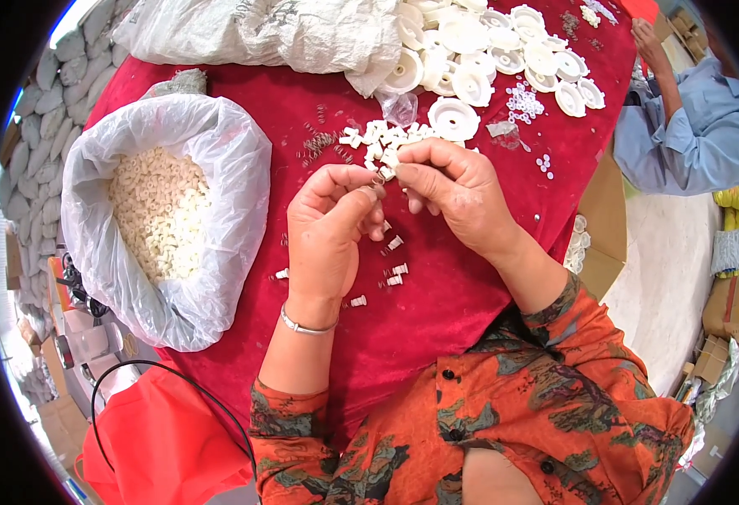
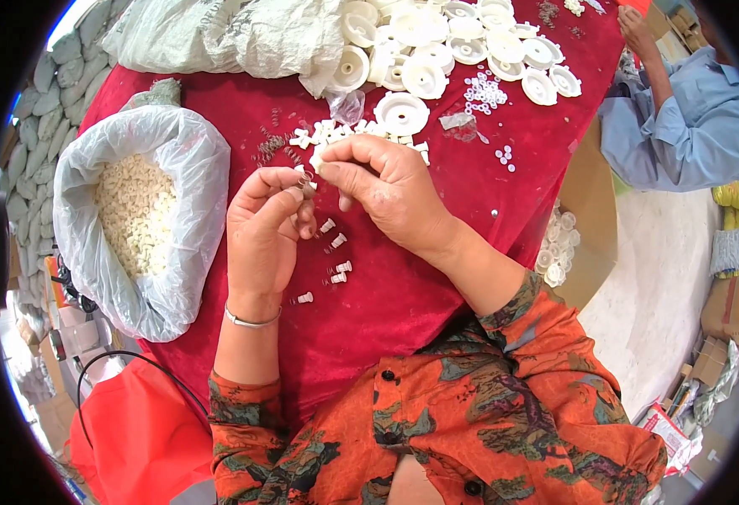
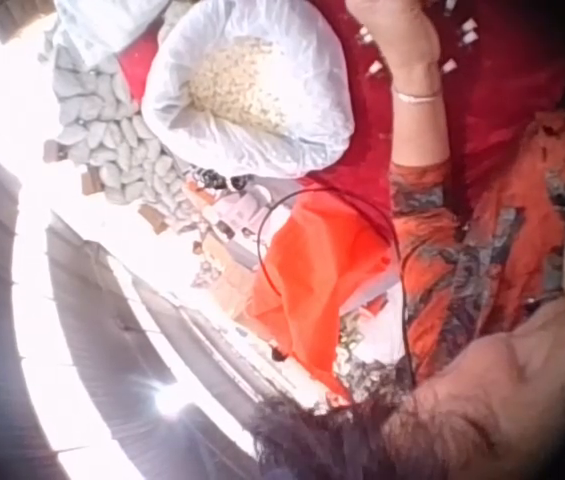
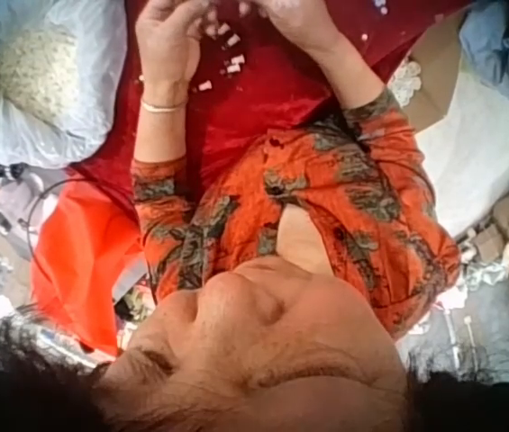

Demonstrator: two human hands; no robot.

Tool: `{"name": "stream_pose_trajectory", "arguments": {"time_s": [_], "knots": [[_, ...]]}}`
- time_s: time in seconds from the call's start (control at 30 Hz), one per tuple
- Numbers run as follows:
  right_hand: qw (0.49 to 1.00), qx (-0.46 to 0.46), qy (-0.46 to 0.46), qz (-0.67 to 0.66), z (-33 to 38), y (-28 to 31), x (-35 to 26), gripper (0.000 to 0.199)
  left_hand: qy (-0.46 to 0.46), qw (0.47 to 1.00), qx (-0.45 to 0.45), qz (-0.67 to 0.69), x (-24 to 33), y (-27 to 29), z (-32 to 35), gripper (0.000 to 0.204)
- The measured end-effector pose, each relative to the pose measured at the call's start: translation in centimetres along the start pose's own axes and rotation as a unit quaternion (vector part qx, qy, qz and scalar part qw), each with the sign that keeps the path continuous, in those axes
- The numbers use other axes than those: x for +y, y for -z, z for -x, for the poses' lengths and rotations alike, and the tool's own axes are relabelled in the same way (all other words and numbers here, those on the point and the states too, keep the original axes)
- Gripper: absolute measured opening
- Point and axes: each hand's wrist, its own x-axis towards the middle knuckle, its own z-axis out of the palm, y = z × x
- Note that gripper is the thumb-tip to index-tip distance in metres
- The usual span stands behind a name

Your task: The person assembles small white plastic components by hand.

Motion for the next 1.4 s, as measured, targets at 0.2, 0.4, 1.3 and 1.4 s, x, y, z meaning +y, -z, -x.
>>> {"name": "stream_pose_trajectory", "arguments": {"time_s": [0.2,0.4,1.3,1.4], "knots": [[0.992,-0.099,-0.072,-0.043,-0.2,0.7,-0.4,0.019,0.010,1.000,0.007,-0.006,0.2,0.9,-0.2,0.012],[0.978,-0.169,-0.111,-0.052,-0.3,1.0,-0.3,0.025,0.015,0.999,-0.023,-0.030,0.3,1.0,-0.3,0.014],[0.984,-0.144,-0.069,-0.077,0.2,0.3,0.0,0.031,0.023,0.998,-0.062,0.019,0.4,0.5,-0.1,0.014],[0.990,-0.119,-0.049,-0.056,0.2,0.3,0.0,0.031,0.027,0.999,-0.040,-0.001,0.8,0.1,0.1,0.015]]}}
